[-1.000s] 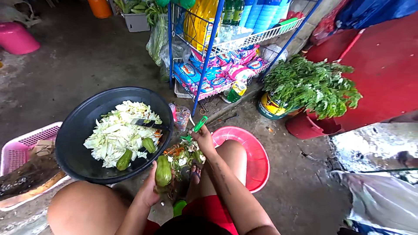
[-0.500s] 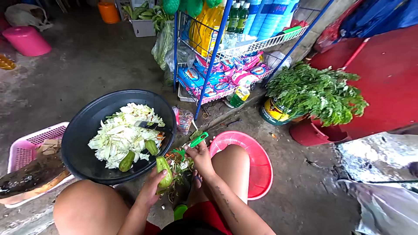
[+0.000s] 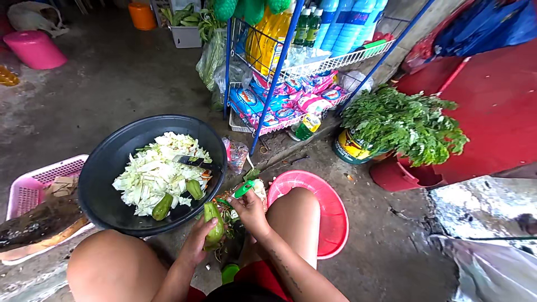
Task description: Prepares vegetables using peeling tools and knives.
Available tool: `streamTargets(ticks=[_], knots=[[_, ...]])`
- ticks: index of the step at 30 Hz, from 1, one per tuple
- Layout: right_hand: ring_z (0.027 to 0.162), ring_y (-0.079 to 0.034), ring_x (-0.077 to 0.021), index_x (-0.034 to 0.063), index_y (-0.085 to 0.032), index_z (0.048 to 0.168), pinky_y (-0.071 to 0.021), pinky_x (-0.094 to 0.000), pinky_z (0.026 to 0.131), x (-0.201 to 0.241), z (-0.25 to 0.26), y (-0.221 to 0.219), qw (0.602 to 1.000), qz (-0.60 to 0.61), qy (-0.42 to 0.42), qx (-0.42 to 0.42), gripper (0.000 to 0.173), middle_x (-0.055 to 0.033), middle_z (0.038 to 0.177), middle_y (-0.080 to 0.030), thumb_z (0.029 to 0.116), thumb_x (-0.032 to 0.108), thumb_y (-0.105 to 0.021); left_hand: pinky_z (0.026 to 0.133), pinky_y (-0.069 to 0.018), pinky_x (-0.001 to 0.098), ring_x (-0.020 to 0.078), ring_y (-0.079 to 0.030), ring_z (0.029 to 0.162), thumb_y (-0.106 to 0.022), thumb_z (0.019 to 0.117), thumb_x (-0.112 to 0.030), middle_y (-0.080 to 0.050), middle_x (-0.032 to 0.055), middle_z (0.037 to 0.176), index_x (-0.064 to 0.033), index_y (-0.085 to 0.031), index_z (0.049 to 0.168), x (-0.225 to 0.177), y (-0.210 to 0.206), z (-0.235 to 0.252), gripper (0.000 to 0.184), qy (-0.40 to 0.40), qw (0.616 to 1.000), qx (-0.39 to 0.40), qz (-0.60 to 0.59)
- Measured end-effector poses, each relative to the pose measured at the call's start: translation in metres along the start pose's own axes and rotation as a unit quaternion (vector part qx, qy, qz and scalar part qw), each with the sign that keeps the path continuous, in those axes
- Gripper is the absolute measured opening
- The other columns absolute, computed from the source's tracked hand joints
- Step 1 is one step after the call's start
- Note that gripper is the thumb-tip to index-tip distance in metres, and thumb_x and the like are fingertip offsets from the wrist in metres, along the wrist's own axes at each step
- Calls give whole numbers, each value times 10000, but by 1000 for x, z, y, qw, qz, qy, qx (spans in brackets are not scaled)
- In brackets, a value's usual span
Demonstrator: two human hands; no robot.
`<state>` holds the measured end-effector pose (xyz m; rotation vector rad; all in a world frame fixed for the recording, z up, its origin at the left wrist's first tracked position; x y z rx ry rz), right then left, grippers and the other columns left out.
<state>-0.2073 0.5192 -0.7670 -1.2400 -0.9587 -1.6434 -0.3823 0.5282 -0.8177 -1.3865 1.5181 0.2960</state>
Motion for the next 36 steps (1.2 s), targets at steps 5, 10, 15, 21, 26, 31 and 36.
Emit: streamTargets(ticks=[5, 10, 15, 21, 26, 31, 36], knots=[[865, -723, -98, -45, -675, 1139, -630, -239, 792, 0, -6, -5, 999, -36, 30, 14, 259, -128, 1076, -712, 935, 102, -735, 769, -630, 370, 247, -724, 962, -691, 842, -323, -671, 156, 1241, -69, -474, 1450, 1, -1, 0, 693, 11, 1000, 7, 1], [880, -728, -118, -32, -693, 1106, -631, -269, 816, 0, -9, -8, 993, -76, 82, 28, 229, -127, 1054, -726, 945, 128, -721, 784, -633, 384, 242, -729, 944, -711, 834, -359, -698, 144, 1154, -47, -486, 1412, 2, -2, -1, 694, 7, 1000, 5, 15], [855, -723, -140, -61, -668, 1140, -624, -303, 809, -12, 4, 8, 994, -101, 33, -25, 271, -140, 1031, -724, 964, 143, -697, 749, -643, 370, 251, -742, 934, -762, 843, -384, -686, 148, 1262, -73, -531, 1426, 3, -6, -5, 699, 15, 995, 60, -75], [735, -680, -210, 32, -377, 1388, -622, -363, 674, -27, 11, 22, 895, 314, -301, -101, 457, -139, 1006, -621, 989, -63, -580, 753, -636, 430, 281, -724, 844, -235, 1115, -519, -687, 154, 1010, -68, -516, 1364, -2, -7, -3, 587, 60, 987, -65, -136], [794, -687, -159, 5, -451, 1307, -604, -326, 720, -3, -11, -14, 924, 226, -254, 176, 455, -88, 1011, -670, 901, -38, -652, 626, -603, 367, 237, -709, 757, -187, 1095, -584, -715, 148, 933, -71, -612, 1232, 6, -2, 4, 680, 75, 990, -77, -85], [778, -673, -126, 24, -445, 1307, -582, -283, 695, -11, -9, -25, 913, 211, -255, 238, 444, -69, 1006, -671, 917, -20, -650, 589, -594, 360, 225, -703, 727, -207, 1103, -558, -714, 136, 915, -83, -626, 1208, 7, -3, -1, 642, 92, 991, -73, -64], [776, -673, -150, -15, -406, 1388, -594, -318, 698, -27, 31, 1, 950, 140, -242, 134, 509, -101, 1007, -655, 933, -40, -633, 542, -583, 331, 246, -699, 686, -198, 1116, -518, -704, 165, 906, -42, -595, 1256, 17, -14, -11, 635, 162, 986, -40, -27]])
Point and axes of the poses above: each hand's wrist, its own z-axis towards the middle knuckle, its own y-axis out of the back of the hand, x = y × z, the point moved 5 cm from there along z, towards the middle knuckle
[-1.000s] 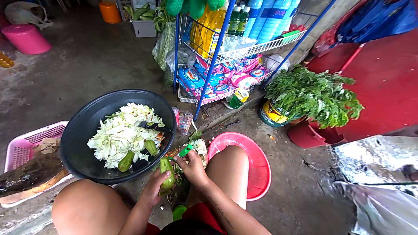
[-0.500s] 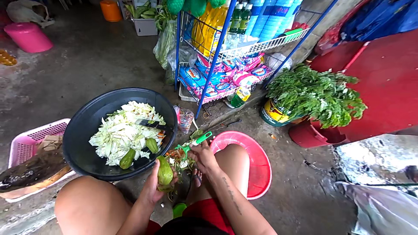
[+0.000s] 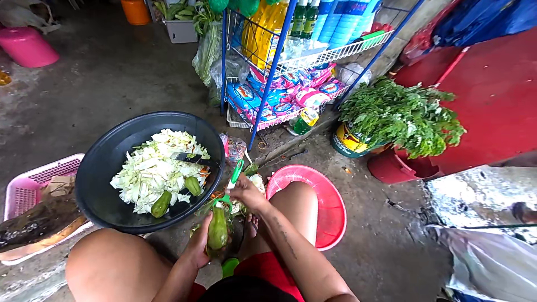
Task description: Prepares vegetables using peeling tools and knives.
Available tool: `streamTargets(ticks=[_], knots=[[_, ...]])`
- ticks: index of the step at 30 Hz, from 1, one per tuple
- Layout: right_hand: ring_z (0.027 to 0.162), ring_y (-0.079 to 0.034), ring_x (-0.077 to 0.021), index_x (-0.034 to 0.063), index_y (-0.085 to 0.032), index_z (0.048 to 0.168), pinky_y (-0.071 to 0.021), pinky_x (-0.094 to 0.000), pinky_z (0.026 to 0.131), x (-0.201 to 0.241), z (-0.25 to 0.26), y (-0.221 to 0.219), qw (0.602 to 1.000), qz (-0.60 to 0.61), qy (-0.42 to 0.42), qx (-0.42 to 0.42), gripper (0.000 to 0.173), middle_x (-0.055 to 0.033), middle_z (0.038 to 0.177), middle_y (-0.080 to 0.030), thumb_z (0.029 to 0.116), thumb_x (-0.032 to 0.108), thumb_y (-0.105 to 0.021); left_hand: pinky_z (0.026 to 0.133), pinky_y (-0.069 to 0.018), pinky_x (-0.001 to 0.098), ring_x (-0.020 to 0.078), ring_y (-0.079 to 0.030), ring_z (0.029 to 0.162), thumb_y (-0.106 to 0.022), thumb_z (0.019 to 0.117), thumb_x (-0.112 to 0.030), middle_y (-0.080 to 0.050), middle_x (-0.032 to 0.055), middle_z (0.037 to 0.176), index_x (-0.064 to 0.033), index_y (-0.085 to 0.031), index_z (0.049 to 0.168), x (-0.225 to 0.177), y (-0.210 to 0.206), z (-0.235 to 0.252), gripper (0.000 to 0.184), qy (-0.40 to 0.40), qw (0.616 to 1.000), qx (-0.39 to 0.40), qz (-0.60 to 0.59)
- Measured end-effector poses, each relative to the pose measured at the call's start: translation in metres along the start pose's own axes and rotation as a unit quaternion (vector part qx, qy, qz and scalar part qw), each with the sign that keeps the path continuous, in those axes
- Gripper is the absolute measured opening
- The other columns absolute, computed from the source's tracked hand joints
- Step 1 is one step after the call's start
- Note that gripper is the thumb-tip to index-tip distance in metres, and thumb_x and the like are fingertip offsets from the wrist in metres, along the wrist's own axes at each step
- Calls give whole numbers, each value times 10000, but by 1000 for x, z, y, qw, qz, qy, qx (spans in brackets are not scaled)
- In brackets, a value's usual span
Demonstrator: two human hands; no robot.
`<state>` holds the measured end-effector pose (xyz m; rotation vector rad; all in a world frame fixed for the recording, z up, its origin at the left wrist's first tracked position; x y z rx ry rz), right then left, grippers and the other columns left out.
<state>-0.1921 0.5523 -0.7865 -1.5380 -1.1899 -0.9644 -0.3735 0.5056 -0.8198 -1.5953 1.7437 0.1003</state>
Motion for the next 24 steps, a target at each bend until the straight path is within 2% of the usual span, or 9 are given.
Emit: streamTargets(ticks=[3, 6, 9, 11, 15, 17, 18, 21, 24], knots=[[880, -701, -197, -24, -355, 1504, -604, -358, 791, -1, 24, 42, 981, -160, 11, -109, 660, -181, 1180, -657, 936, 12, -689, 557, -594, 335, 248, -708, 703, -143, 1109, -536, -703, 158, 914, -62, -570, 1300, 1, -4, 1, 666, 7, 998, 58, 1], [853, -672, -173, -37, -381, 1490, -580, -342, 813, 16, 7, 33, 968, -212, 54, -124, 637, -161, 1114, -659, 938, 45, -688, 618, -596, 368, 266, -703, 762, -172, 1106, -554, -700, 171, 966, -58, -579, 1271, -2, 7, 10, 663, -8, 1000, 13, -21], [793, -699, -165, -33, -403, 1407, -615, -311, 717, 17, -17, 3, 996, -32, 45, -71, 553, -142, 1056, -672, 927, -18, -677, 795, -621, 473, 324, -715, 943, -204, 1087, -608, -695, 203, 1090, -33, -545, 1323, -5, 8, 15, 709, -33, 997, 5, -65], [765, -689, -177, -12, -388, 1378, -614, -314, 688, 8, -25, -7, 990, 107, 23, -85, 501, -139, 1028, -653, 942, -70, -628, 839, -624, 485, 339, -716, 1010, -199, 1071, -639, -687, 215, 1170, -52, -478, 1419, -7, 4, 15, 737, -67, 993, 35, -86], [734, -672, -209, 40, -418, 1327, -611, -361, 695, -26, -25, -5, 911, 353, -50, -209, 344, -143, 983, -635, 1018, -14, -559, 863, -613, 548, 370, -672, 1145, -185, 1016, -725, -622, 178, 1326, -194, -340, 1506, -19, -2, 11, 739, -148, 963, 85, -209], [742, -676, -211, 48, -425, 1314, -611, -365, 712, -37, -28, -9, 903, 372, -75, -200, 309, -140, 982, -642, 1034, 19, -552, 882, -594, 595, 384, -662, 1170, -150, 977, -785, -631, 159, 1328, -246, -379, 1469, -23, 1, 10, 765, -166, 946, 88, -263], [746, -684, -219, 40, -434, 1308, -616, -372, 717, -39, -29, -13, 906, 371, -79, -187, 295, -147, 980, -652, 1036, 23, -547, 885, -586, 605, 389, -674, 1141, -145, 978, -789, -668, 162, 1258, -223, -465, 1367, -24, 1, 11, 757, -171, 939, 85, -285], [739, -692, -222, 40, -433, 1308, -620, -373, 712, -36, -32, -20, 924, 348, -71, -145, 311, -149, 965, -660, 1023, -3, -552, 951, -566, 587, 366, -698, 1090, -243, 1087, -573, -723, 175, 1100, -115, -630, 1079, -23, 3, 10, 599, -198, 921, 102, -319], [754, -689, -202, 36, -416, 1316, -614, -350, 691, -24, -32, -22, 954, 279, -29, -102, 377, -130, 977, -651, 986, -60, -573, 967, -573, 541, 360, -682, 1115, -454, 1012, -313, -683, 213, 1175, -35, -603, 1243, -16, 4, 11, 390, -187, 915, 131, -332]])
Point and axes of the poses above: each hand's wrist, its own z-axis towards the middle knuckle, its own y-axis out of the back of the hand, x = y × z, the point moved 5 cm from there along z, towards the middle knuckle
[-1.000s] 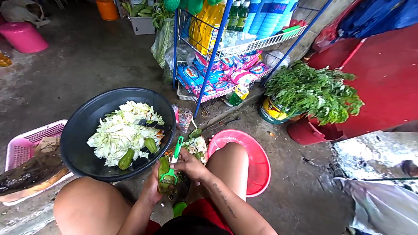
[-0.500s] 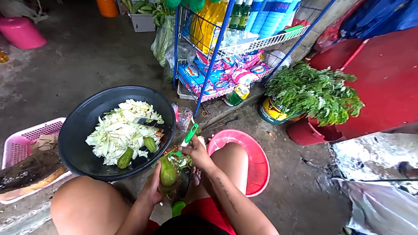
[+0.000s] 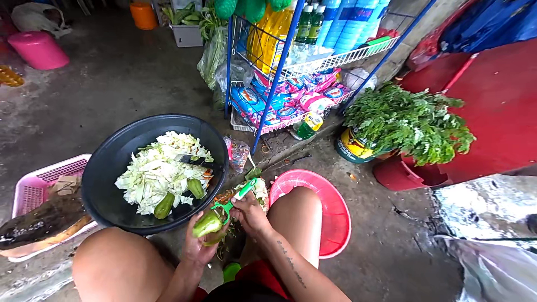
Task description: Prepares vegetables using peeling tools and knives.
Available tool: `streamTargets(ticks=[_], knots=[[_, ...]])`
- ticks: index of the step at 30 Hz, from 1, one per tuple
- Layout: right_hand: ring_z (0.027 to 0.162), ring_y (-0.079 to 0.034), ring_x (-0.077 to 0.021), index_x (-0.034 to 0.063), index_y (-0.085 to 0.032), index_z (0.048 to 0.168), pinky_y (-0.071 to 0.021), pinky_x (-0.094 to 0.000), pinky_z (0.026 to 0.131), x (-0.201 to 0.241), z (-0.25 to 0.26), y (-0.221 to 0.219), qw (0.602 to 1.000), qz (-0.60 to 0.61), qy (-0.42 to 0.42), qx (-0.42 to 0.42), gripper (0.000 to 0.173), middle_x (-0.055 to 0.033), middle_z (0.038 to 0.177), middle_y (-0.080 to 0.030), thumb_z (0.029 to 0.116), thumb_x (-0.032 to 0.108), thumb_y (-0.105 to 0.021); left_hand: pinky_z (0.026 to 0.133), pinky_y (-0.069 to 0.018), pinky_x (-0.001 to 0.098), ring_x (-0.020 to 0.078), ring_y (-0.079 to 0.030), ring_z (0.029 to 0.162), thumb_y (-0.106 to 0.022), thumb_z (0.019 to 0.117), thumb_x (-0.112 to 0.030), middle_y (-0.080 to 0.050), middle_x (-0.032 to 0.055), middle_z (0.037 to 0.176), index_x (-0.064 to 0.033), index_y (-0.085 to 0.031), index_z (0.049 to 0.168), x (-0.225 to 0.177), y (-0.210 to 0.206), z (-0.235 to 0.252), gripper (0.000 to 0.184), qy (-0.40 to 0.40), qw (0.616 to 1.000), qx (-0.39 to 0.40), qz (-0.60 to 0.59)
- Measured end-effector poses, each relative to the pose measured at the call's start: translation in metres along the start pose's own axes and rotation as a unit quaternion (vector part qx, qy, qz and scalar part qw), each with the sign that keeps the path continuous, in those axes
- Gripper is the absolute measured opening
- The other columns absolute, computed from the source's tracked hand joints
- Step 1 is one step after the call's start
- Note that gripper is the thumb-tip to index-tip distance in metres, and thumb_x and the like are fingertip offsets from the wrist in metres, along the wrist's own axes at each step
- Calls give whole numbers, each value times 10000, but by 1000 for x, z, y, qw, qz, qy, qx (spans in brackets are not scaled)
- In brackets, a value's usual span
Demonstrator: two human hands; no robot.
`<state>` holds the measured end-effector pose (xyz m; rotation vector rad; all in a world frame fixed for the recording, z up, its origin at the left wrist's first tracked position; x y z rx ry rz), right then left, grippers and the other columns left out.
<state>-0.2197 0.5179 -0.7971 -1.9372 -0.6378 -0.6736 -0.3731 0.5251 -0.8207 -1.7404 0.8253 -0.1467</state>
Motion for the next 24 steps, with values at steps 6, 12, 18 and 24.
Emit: streamTargets(ticks=[6, 12, 18, 24], knots=[[764, -701, -185, 18, -452, 1272, -611, -317, 667, 21, 0, -1, 994, -79, 30, 73, 356, -117, 963, -683, 953, -72, -583, 657, -634, 319, 227, -731, 773, -492, 986, -297, -709, 183, 965, -8, -632, 1151, 4, 1, 4, 361, 43, 998, -6, 39], [784, -696, -173, 3, -463, 1270, -598, -318, 683, 7, -21, -22, 968, -183, 22, 167, 372, -100, 988, -695, 934, -22, -620, 629, -616, 323, 183, -709, 725, -277, 1098, -542, -707, 120, 884, -54, -626, 1128, 3, 2, 5, 601, 65, 982, -128, 120], [719, -668, -128, 11, -458, 1290, -580, -282, 646, -7, -13, -32, 956, -208, -17, 207, 387, -67, 955, -682, 943, -12, -626, 576, -590, 276, 155, -675, 656, -280, 1116, -452, -675, 99, 802, -58, -625, 1076, 4, 4, 3, 525, 75, 985, -102, 118], [786, -696, -176, -70, -409, 1422, -610, -335, 717, 53, 50, 13, 932, -320, 167, -21, 541, -162, 1034, -681, 946, -23, -662, 612, -607, 321, 224, -700, 720, -259, 1119, -452, -684, 155, 892, -2, -600, 1101, 12, 4, -7, 565, 137, 965, -123, 185]])
Point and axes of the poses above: each hand's wrist, its own z-axis towards the middle knuckle, its own y-axis out of the back of the hand, x = y × z, the point moved 5 cm from there along z, towards the middle knuckle
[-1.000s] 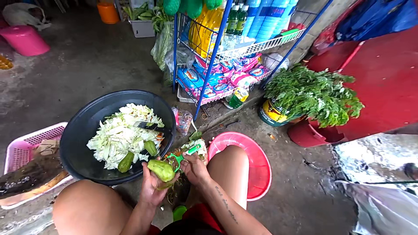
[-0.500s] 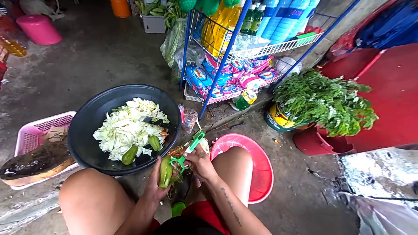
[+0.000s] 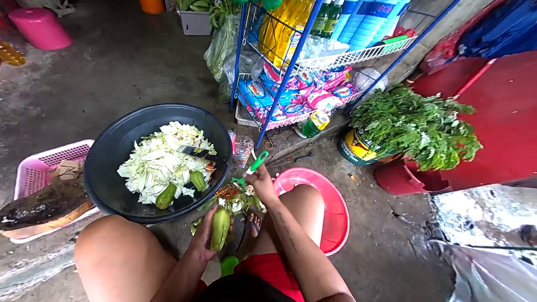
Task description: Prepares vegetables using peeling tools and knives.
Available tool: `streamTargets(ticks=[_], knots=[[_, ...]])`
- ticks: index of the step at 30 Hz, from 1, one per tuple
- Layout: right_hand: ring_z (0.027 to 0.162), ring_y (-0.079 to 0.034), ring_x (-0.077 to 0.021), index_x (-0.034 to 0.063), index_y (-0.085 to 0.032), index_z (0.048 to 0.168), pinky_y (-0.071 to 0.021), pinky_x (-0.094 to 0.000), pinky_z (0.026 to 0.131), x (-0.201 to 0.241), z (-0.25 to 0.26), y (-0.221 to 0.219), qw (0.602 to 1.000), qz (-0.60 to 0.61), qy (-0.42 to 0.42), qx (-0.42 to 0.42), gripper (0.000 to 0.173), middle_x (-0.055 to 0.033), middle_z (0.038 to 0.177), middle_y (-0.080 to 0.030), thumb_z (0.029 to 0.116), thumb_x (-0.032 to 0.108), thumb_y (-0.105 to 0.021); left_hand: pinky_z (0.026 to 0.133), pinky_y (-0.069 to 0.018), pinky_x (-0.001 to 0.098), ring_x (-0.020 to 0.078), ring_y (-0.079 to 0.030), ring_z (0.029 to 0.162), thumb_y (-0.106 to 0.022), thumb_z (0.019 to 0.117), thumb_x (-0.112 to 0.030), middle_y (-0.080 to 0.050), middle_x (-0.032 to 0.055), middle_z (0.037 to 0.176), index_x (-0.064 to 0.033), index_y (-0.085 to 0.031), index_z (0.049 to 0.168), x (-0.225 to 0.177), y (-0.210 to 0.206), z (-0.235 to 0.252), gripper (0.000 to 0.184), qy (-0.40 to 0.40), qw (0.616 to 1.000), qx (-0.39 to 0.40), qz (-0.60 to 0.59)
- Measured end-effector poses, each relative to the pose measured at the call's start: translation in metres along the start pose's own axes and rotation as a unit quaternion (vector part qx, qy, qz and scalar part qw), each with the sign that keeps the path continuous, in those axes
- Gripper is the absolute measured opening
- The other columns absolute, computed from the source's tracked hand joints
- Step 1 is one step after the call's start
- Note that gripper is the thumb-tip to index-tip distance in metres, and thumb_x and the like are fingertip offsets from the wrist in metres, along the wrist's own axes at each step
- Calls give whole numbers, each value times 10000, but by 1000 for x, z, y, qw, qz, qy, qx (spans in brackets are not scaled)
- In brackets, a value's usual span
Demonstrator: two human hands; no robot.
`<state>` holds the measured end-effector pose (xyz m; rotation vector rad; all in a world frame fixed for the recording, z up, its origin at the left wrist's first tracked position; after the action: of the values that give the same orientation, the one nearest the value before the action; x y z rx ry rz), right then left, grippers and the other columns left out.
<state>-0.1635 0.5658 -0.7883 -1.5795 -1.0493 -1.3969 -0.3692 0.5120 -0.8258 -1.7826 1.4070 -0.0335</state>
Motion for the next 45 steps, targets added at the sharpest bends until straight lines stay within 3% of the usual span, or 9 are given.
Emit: streamTargets(ticks=[4, 8, 14, 19, 22, 24, 26, 31, 45], knots=[[853, -705, -151, -71, -444, 1381, -614, -295, 776, 22, -13, 5, 999, -1, 45, -4, 508, -148, 1087, -684, 933, -31, -678, 711, -619, 303, 225, -733, 883, -288, 1096, -564, -709, 187, 1093, -6, -548, 1259, -8, 10, 9, 637, -8, 997, -21, -69], [758, -692, -167, -33, -460, 1320, -600, -297, 664, 18, -40, -20, 990, 109, -28, 86, 420, -132, 993, -695, 947, -41, -652, 599, -588, 318, 211, -680, 695, -296, 1089, -581, -676, 144, 859, -23, -591, 1101, 2, 9, 16, 631, 20, 998, -61, 10], [682, -665, -162, 9, -440, 1284, -596, -309, 630, -7, -56, -38, 959, 197, -148, 143, 370, -108, 940, -660, 958, -59, -602, 535, -570, 332, 221, -675, 662, -237, 1100, -570, -692, 148, 882, -48, -608, 1185, -5, 9, 12, 646, -8, 992, -60, 108], [631, -646, -168, -9, -406, 1366, -594, -313, 590, -19, -16, 2, 984, 135, -118, -10, 443, -121, 887, -628, 981, -43, -621, 516, -561, 266, 188, -691, 678, -172, 1117, -511, -710, 159, 1007, -21, -594, 1176, -5, -3, -1, 649, 14, 994, 58, 97], [630, -656, -170, -1, -409, 1350, -598, -303, 586, 0, -22, 3, 982, 162, -93, -3, 433, -127, 893, -646, 975, -56, -619, 593, -594, 278, 205, -723, 767, -116, 1073, -630, -717, 187, 1135, -26, -558, 1271, -8, 3, 6, 774, 3, 995, 78, 54], [664, -667, -173, -10, -417, 1357, -602, -303, 609, 13, -37, -5, 984, 164, -69, 26, 455, -137, 944, -662, 958, -66, -628, 604, -602, 309, 217, -706, 743, -110, 1024, -721, -708, 167, 1005, -34, -586, 1196, -8, 6, 12, 853, -1, 998, 58, 40], [706, -688, -179, -28, -447, 1327, -608, -318, 641, 21, -55, -20, 983, 154, -54, 85, 438, -136, 968, -689, 936, -49, -643, 590, -596, 315, 205, -683, 682, -174, 1057, -668, -683, 135, 867, -45, -607, 1124, -9, 3, 14, 761, -8, 999, 28, 32], [794, -691, -140, -9, -485, 1285, -598, -299, 705, 16, -87, -52, 960, 101, -57, 253, 395, -75, 1004, -698, 934, -30, -667, 601, -614, 327, 187, -701, 679, -241, 1090, -544, -697, 115, 816, -74, -640, 1054, -12, 3, 17, 617, -27, 998, 44, -26], [708, -675, -127, 0, -436, 1310, -586, -276, 648, 3, -57, -58, 954, 145, -91, 248, 421, -81, 965, -696, 939, -32, -633, 624, -586, 319, 201, -671, 726, -183, 1096, -525, -656, 107, 842, -81, -610, 1013, -3, 2, 14, 621, 22, 995, 83, -53]])
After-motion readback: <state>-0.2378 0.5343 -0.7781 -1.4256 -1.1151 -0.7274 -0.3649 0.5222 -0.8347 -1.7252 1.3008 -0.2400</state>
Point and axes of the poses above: each hand's wrist, its own z-axis towards the middle knuckle, its own y-axis out of the back of the hand, x = y × z, the point moved 5 cm from there along z, towards the middle knuckle
